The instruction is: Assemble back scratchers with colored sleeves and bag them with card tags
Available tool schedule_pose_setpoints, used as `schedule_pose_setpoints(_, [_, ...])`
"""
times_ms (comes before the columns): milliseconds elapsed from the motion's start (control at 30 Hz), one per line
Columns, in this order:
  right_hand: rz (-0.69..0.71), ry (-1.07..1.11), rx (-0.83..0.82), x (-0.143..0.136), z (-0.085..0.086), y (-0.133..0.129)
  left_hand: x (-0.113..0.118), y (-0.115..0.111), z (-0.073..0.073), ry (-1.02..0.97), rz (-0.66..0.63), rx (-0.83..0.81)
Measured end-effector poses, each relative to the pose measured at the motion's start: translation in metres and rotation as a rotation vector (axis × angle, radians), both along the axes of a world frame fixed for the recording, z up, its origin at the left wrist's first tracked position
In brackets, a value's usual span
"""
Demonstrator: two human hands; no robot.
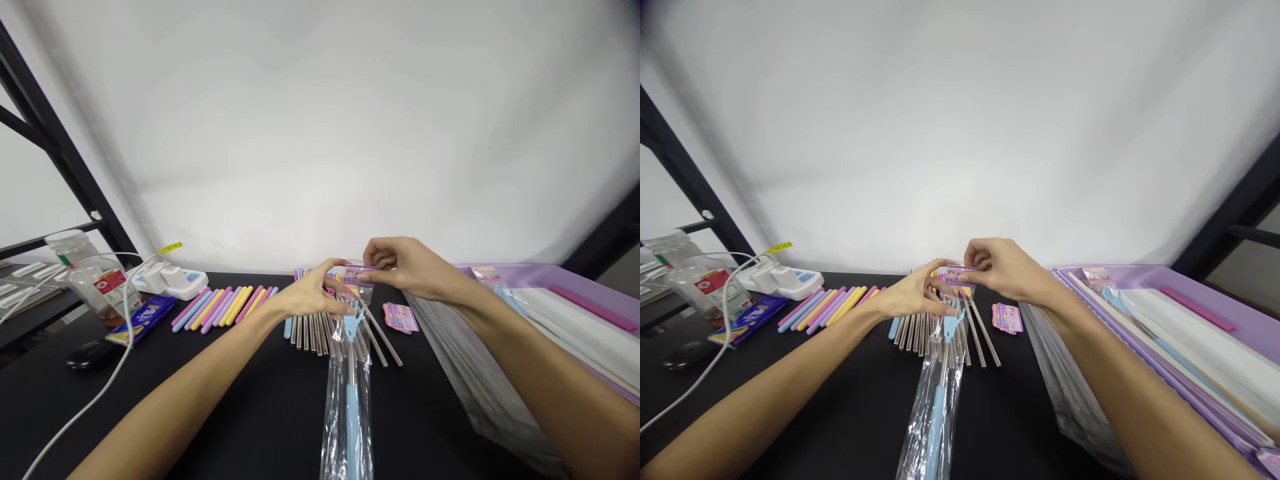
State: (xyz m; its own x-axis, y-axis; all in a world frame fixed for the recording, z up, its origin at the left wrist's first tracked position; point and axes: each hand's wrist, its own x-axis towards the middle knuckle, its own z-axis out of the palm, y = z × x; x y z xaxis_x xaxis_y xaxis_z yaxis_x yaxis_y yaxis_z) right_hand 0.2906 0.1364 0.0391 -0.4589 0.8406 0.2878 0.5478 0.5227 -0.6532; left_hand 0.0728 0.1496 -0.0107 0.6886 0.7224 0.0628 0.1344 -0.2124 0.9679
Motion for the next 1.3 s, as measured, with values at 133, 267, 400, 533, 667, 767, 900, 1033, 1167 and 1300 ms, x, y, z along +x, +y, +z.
schedule_pose_setpoints(133, [0.035, 0.095, -0.135, 0.003, 0.000, 0.002, 0.002, 0.001, -0.001, -0.026, 0.000, 0.003])
schedule_pose_setpoints(267, [0.040, 0.044, -0.162, 0.005, 0.003, 0.001, 0.002, 0.002, -0.003, -0.027, 0.001, 0.021])
schedule_pose_setpoints(400, [0.021, 0.044, -0.117, 0.001, 0.003, 0.001, 0.001, 0.002, -0.002, -0.021, -0.010, 0.039])
schedule_pose_setpoints(533, [0.026, 0.059, -0.070, -0.002, 0.003, -0.001, 0.001, 0.001, 0.001, -0.020, -0.005, 0.047])
schedule_pose_setpoints(667, [0.120, -0.008, -0.131, -0.001, 0.008, -0.006, 0.000, 0.001, 0.001, -0.038, -0.008, 0.039])
schedule_pose_setpoints(767, [0.089, -0.036, -0.129, -0.001, 0.007, -0.008, 0.000, 0.003, 0.000, -0.054, 0.006, 0.027])
schedule_pose_setpoints(900, [0.052, 0.074, -0.107, -0.002, 0.002, -0.005, 0.000, 0.003, 0.000, -0.041, 0.021, 0.020])
schedule_pose_setpoints(1033, [-0.042, 0.013, -0.089, 0.001, 0.004, -0.005, 0.000, 0.001, 0.005, -0.064, 0.028, 0.000])
schedule_pose_setpoints(1167, [-0.075, -0.027, -0.377, -0.002, 0.007, -0.017, -0.001, 0.001, 0.010, -0.177, 0.096, 0.046])
schedule_pose_setpoints(1300, [0.017, 0.086, -0.604, -0.007, -0.001, -0.036, 0.007, 0.005, 0.015, -0.302, 0.423, 0.147])
